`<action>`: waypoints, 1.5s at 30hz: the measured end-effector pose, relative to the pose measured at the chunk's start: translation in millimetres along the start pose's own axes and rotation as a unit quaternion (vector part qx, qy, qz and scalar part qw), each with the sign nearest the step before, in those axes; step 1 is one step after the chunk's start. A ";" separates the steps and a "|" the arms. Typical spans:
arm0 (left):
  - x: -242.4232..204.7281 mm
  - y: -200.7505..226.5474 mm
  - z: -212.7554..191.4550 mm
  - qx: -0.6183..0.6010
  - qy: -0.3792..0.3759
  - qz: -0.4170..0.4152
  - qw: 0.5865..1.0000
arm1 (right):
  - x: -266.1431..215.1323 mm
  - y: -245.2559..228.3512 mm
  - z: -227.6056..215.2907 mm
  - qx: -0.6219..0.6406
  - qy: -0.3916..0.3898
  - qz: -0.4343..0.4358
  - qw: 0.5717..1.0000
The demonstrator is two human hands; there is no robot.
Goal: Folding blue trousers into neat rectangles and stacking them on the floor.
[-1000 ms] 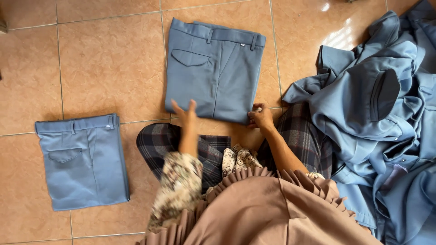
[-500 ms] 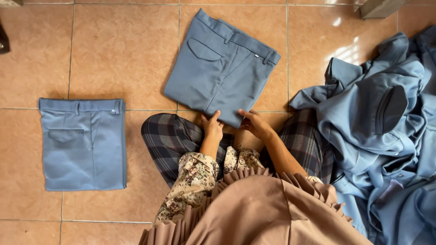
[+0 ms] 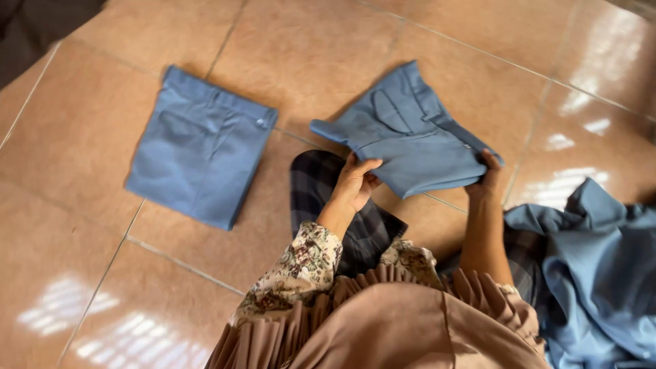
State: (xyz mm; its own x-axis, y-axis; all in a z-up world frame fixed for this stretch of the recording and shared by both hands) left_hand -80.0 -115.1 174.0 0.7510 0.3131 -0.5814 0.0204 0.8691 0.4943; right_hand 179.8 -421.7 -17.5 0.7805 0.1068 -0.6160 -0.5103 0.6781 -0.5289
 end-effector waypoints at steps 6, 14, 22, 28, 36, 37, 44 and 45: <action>-9.0 91.3 -23.9 -0.089 -0.028 0.069 0.993 | -118.8 -2.1 209.0 -0.106 -0.109 -0.071 0.986; -133.1 251.3 -86.7 -0.090 -0.058 0.339 0.935 | -229.9 111.5 456.9 -0.173 -0.328 -0.043 0.928; -158.8 222.8 -244.6 -0.008 0.186 0.327 0.926 | -143.6 363.6 434.9 -0.270 -0.329 0.073 0.902; -109.4 147.0 -374.2 0.055 0.357 0.176 0.916 | -110.8 430.3 355.8 -0.442 -0.233 0.137 0.855; -86.4 150.1 -395.7 0.044 0.412 0.267 0.870 | -172.0 392.4 377.8 -0.393 -0.251 0.126 0.876; -85.4 148.7 -399.5 0.046 0.413 0.272 0.868 | -170.6 393.7 371.9 -0.388 -0.241 0.117 0.882; -48.6 119.7 -469.0 0.163 0.567 0.290 0.754 | -129.2 410.6 344.0 -0.436 -0.225 0.032 0.871; -66.7 138.0 -437.5 0.164 0.565 0.289 0.755 | -139.7 403.0 350.2 -0.437 -0.223 0.030 0.871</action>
State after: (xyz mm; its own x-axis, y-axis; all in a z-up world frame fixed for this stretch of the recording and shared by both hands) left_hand -416.0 151.5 -1.7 -0.3430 0.8915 -0.2960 0.2064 0.3789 0.9021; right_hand -8.3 91.4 59.8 0.7059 0.5266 -0.4737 -0.4841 -0.1294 -0.8654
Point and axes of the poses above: each hand's wrist, its own x-axis towards the middle knuckle, its own z-axis out of the palm, y = z × x, the point moved 3 cm from there along x, towards the middle knuckle, and after that the axes turned 2 degrees about x, right-handed, at the moved point
